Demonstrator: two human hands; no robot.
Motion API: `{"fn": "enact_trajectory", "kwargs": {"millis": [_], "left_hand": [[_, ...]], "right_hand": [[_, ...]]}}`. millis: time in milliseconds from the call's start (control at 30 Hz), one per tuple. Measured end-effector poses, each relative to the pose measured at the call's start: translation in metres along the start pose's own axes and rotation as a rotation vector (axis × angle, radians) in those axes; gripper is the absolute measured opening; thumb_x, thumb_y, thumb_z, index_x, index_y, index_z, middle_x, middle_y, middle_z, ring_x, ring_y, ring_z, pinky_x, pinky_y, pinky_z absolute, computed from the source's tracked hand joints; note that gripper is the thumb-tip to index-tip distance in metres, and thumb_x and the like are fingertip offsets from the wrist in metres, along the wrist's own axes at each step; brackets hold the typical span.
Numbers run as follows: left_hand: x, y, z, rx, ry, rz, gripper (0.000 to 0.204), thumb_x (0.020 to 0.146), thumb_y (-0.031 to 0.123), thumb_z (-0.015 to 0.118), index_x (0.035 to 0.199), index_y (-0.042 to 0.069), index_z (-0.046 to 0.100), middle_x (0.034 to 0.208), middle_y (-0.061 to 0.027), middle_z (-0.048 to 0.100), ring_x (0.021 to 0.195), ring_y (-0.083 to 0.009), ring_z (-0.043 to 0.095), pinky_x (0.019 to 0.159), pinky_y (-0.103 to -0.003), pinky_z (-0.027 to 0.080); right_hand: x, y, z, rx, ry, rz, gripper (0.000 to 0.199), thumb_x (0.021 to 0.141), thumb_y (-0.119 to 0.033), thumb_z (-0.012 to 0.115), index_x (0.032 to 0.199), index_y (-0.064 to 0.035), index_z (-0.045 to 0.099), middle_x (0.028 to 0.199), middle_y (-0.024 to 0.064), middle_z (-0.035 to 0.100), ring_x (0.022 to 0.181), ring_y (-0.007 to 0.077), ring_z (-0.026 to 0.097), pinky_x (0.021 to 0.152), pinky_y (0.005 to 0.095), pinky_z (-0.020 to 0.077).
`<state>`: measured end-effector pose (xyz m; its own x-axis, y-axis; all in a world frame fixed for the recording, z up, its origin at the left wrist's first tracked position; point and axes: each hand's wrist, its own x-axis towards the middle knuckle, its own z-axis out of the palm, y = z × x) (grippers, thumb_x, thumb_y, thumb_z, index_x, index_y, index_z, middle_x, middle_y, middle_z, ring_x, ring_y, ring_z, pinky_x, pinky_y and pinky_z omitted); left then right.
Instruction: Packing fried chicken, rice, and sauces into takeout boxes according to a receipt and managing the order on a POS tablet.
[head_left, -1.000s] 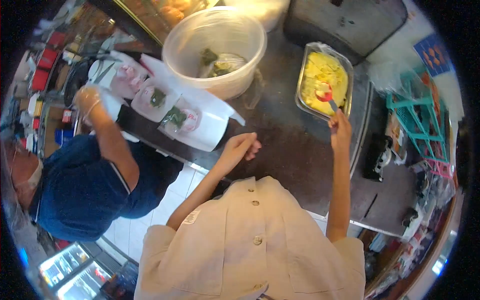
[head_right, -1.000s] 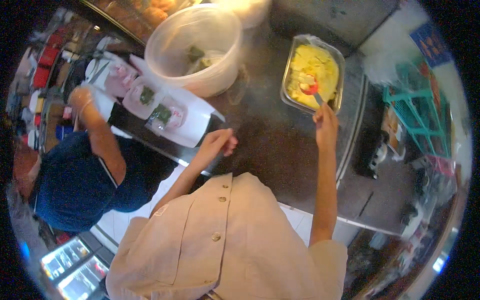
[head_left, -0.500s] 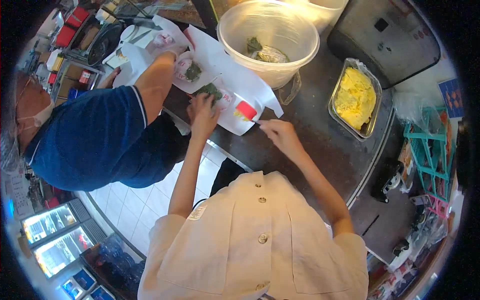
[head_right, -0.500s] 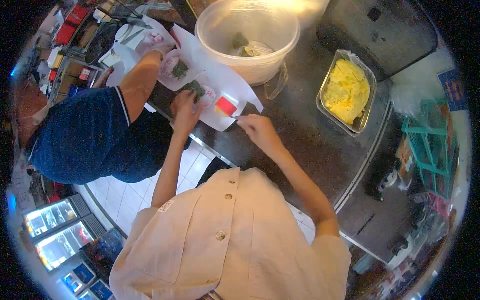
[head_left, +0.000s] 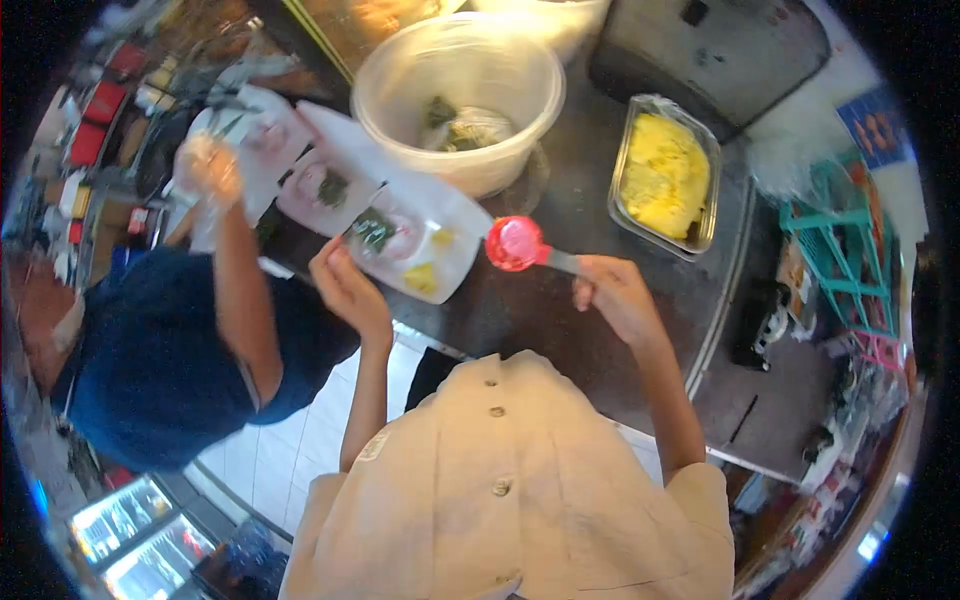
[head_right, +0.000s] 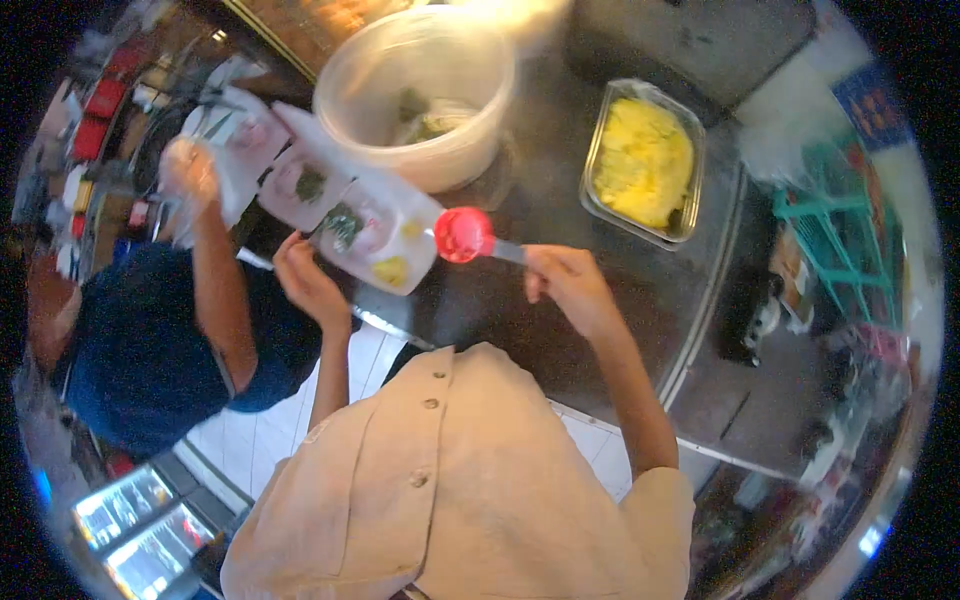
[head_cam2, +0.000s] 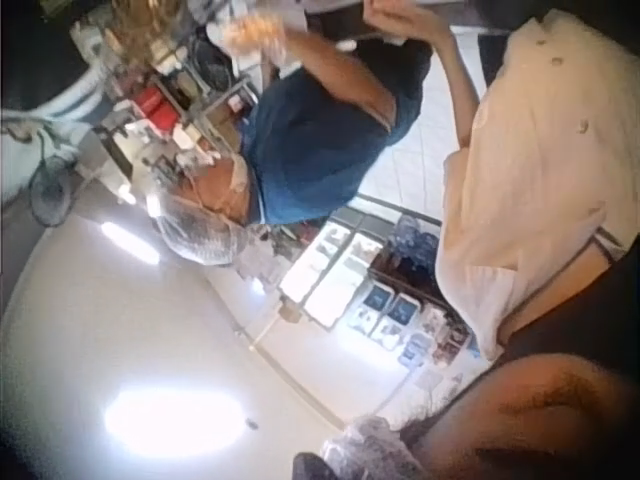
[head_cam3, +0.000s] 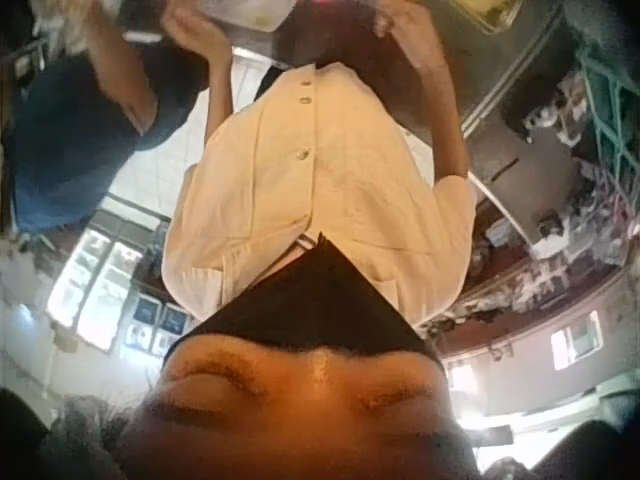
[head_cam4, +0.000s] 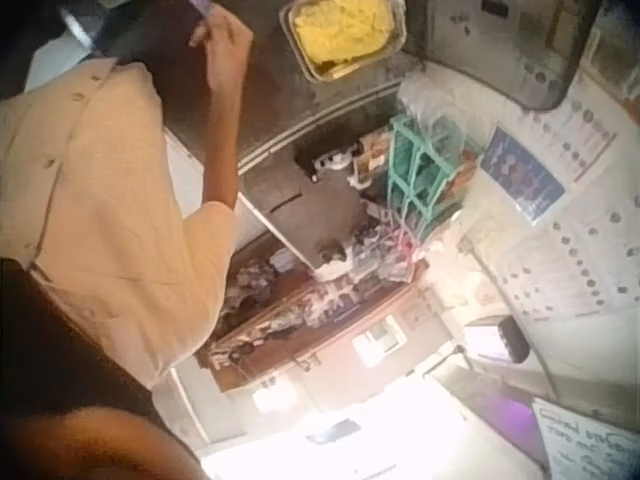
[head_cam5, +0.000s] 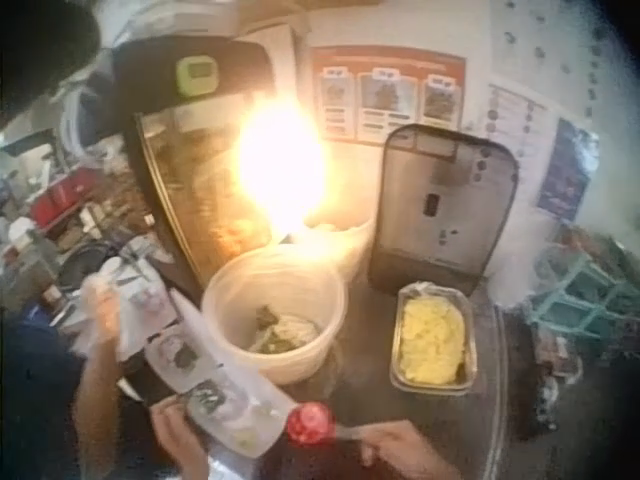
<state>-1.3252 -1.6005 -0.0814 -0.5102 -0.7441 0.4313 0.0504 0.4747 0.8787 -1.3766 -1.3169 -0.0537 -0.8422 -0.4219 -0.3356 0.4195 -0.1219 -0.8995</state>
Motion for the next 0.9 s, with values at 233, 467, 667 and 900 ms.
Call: {"fn": "enact_trajectory", "kwargs": {"millis": [233, 467, 667, 900], "left_hand": [[-0.045, 0.076, 0.073, -0.378, -0.874, -0.134, 0.019, 0.087, 0.012, 0.042, 0.095, 0.001, 0.055, 0.078, -0.0062, 0.051, 0.071, -0.0119, 0.049, 0.065, -0.023, 0.040], [-0.120, 0.058, 0.221, -0.440, -1.414, -0.871, 0.072, 0.084, 0.058, 0.023, 0.126, 0.000, 0.029, 0.120, -0.0156, 0.037, 0.105, -0.0262, 0.042, 0.087, -0.038, 0.037], [-0.130, 0.043, 0.257, -0.491, -1.419, -1.056, 0.085, 0.078, 0.068, 0.017, 0.130, 0.000, 0.020, 0.126, -0.0181, 0.028, 0.115, -0.0321, 0.032, 0.092, -0.044, 0.031], [-0.119, 0.035, 0.258, -0.485, -1.469, -0.982, 0.090, 0.075, 0.071, 0.011, 0.131, 0.000, 0.021, 0.126, -0.0151, 0.029, 0.109, -0.0294, 0.035, 0.091, -0.041, 0.030]], "right_hand": [[0.027, -0.065, -0.128, -0.737, 0.573, -0.379, 0.026, 0.086, -0.017, 0.045, 0.066, -0.0016, 0.052, 0.055, 0.0038, 0.048, 0.052, 0.0126, 0.049, 0.049, 0.0249, 0.0394], [0.113, 0.014, -0.184, -1.782, 0.401, -0.520, 0.009, 0.072, -0.004, 0.047, 0.072, 0.0030, 0.054, 0.076, 0.0192, 0.056, 0.064, 0.0323, 0.057, 0.057, 0.0390, 0.0459], [0.107, 0.005, -0.162, -1.627, 0.100, -0.291, 0.010, 0.071, -0.006, 0.049, 0.070, 0.0014, 0.055, 0.068, 0.0200, 0.055, 0.065, 0.0316, 0.057, 0.056, 0.0393, 0.0449], [0.098, -0.017, -0.182, -1.119, 0.234, -0.254, 0.024, 0.081, -0.021, 0.052, 0.082, 0.0007, 0.062, 0.049, 0.0088, 0.046, 0.044, 0.0146, 0.045, 0.044, 0.0270, 0.0348]]}}
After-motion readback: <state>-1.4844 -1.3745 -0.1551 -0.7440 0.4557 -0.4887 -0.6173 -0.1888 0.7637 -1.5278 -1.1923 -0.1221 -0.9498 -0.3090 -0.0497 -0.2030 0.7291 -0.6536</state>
